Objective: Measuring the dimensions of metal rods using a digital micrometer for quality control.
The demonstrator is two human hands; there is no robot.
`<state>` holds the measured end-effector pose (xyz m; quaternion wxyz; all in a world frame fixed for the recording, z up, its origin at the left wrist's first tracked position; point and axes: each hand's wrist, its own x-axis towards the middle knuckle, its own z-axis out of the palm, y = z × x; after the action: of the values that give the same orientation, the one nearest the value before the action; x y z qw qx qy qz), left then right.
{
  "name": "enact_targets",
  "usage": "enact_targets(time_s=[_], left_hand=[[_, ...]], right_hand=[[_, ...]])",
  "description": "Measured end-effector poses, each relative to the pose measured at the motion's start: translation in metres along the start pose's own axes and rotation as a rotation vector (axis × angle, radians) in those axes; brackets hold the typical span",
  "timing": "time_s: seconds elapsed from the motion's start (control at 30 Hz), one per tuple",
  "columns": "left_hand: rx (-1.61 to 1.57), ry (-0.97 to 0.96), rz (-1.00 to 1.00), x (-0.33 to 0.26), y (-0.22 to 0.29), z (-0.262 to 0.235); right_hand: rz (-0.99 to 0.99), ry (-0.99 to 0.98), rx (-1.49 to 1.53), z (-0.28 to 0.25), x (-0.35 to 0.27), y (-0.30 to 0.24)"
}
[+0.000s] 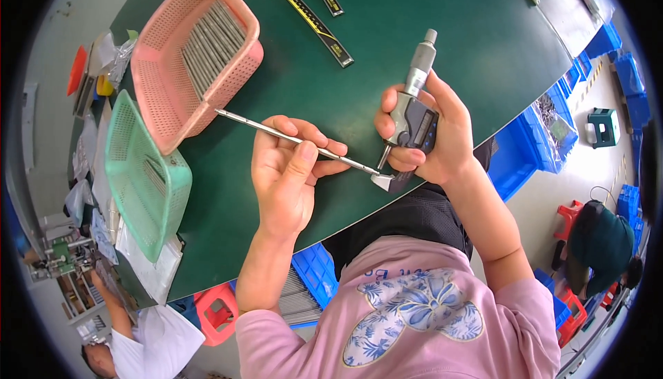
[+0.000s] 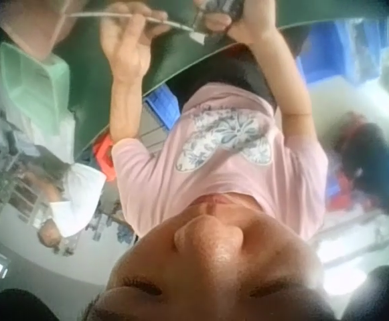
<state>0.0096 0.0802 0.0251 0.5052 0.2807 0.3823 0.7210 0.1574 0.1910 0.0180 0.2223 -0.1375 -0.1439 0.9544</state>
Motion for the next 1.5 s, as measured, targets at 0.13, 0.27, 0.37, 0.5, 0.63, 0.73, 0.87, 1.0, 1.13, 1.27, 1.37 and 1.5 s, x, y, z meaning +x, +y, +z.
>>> enact_targets(time_s=[0.13,0.27,0.37,0.5,0.63,0.73,0.87,1.0,1.13,1.27,1.37,1.5], left_hand=[[0.026,0.018,0.010,-0.001,0.000,0.002],[0.039,0.017,0.022,-0.001,0.000,0.000],[0.030,0.014,0.018,-0.001,-0.001,-0.001],[0.040,0.004,0.012,0.000,-0.002,-0.001],[0.050,-0.006,-0.025,-0.001,-0.004,0.002],[0.118,-0.003,-0.091,-0.008,-0.006,0.008],[0.241,-0.001,-0.218,-0.012,-0.014,0.008],[0.226,-0.003,-0.229,-0.011,-0.014,0.006],[0.232,-0.011,-0.217,-0.008,-0.011,0.007],[0.214,-0.050,-0.173,-0.004,-0.009,0.004],[0.165,-0.106,-0.104,-0.007,-0.011,-0.002],[0.358,0.049,-0.003,-0.011,-0.017,0.015]], right_hand=[[0.010,0.014,-0.027,0.003,0.000,-0.001],[0.009,0.006,-0.022,0.003,0.001,0.000],[0.002,0.022,-0.020,0.002,0.002,0.000],[0.011,0.037,-0.004,0.002,0.001,-0.001],[-0.011,0.096,-0.052,0.001,-0.001,-0.001],[0.013,0.077,-0.040,0.002,0.000,0.002],[0.000,0.083,-0.066,0.002,-0.002,0.003],[-0.008,0.109,-0.114,0.002,-0.001,0.003],[-0.020,0.132,-0.134,0.008,0.003,0.002],[0.081,0.089,-0.065,0.007,0.007,-0.001],[0.054,0.034,-0.424,0.011,0.002,-0.005],[-0.296,-0.024,-1.517,0.039,-0.013,-0.009]])
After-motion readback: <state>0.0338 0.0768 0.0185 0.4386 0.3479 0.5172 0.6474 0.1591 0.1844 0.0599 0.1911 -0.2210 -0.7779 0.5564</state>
